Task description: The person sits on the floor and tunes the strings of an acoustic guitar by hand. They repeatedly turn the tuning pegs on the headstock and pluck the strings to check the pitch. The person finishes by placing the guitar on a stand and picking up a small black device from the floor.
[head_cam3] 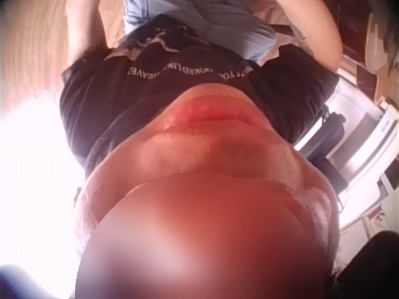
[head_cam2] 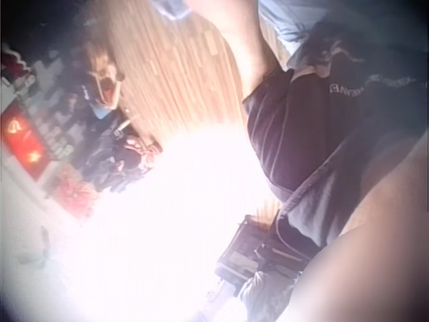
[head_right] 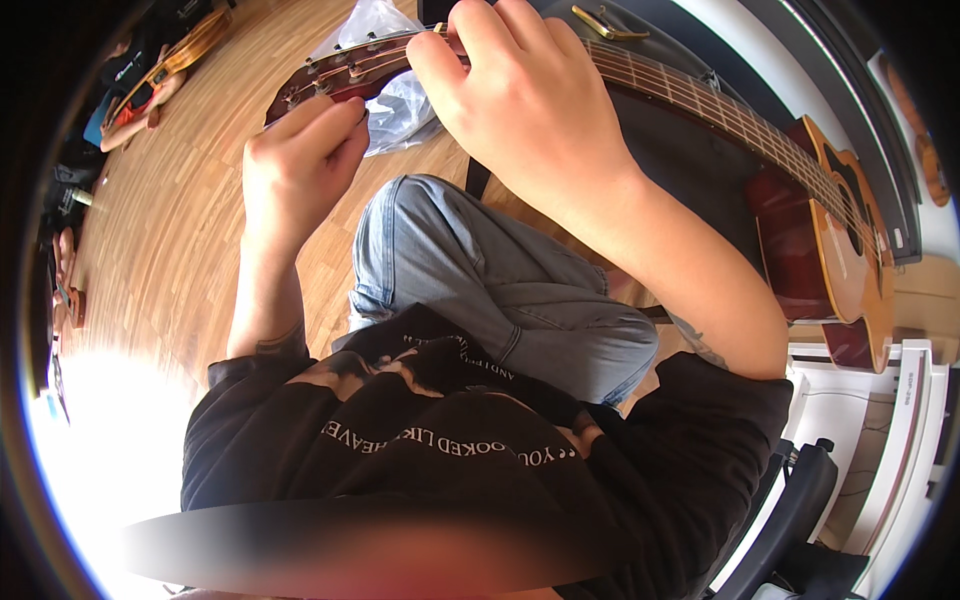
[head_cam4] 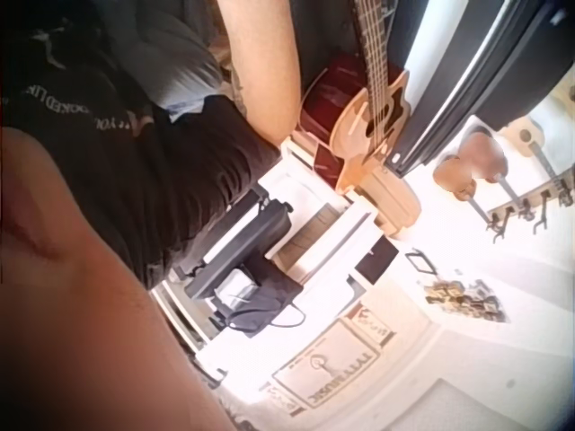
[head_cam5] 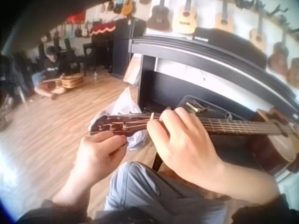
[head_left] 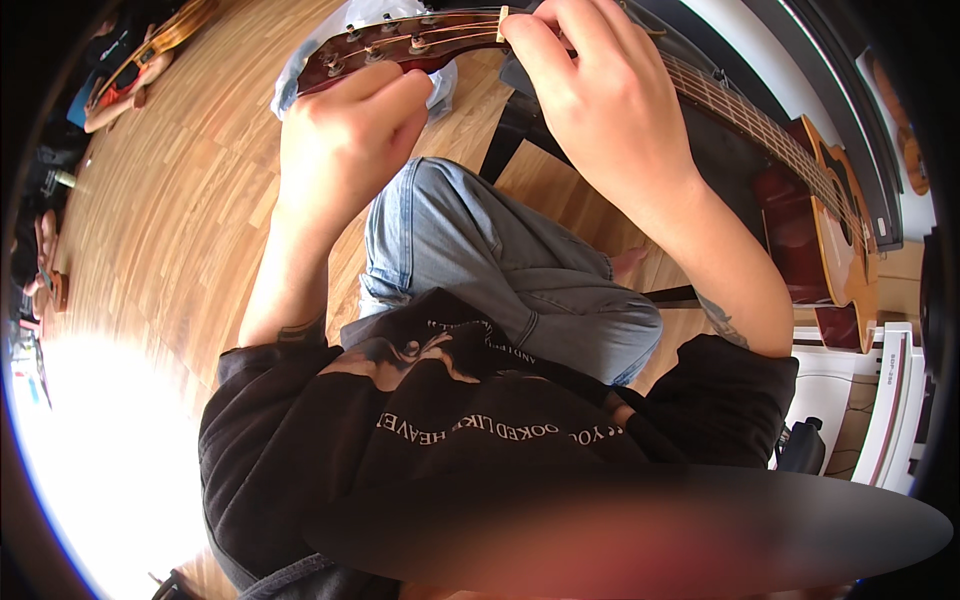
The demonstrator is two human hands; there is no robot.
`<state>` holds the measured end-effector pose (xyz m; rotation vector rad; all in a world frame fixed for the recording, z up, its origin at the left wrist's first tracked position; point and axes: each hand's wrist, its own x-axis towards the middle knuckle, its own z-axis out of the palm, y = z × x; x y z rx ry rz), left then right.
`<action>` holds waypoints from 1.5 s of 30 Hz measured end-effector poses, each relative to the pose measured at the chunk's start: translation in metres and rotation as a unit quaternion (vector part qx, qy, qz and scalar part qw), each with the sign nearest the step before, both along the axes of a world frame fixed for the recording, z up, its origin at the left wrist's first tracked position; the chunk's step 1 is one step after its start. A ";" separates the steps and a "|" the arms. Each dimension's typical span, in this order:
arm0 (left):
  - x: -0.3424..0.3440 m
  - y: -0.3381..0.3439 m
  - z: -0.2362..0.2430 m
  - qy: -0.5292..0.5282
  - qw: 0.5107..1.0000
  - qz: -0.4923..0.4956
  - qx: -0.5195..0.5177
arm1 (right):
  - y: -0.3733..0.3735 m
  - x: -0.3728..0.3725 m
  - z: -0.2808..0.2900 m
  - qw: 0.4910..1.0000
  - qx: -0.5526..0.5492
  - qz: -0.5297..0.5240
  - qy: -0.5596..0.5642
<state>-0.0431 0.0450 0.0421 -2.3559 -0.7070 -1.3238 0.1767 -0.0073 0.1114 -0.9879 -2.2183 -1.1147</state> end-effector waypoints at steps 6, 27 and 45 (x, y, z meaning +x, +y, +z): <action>0.005 -0.032 0.000 -0.197 0.944 0.063 -0.255 | 0.001 -0.001 -0.003 0.998 0.060 0.010 0.012; 0.005 -0.024 0.001 -0.126 0.974 0.022 -0.188 | 0.002 0.006 -0.008 0.990 0.130 0.038 0.040; 0.014 -0.032 0.001 -0.140 0.954 0.125 -0.234 | -0.020 0.017 -0.020 0.988 0.140 0.017 0.065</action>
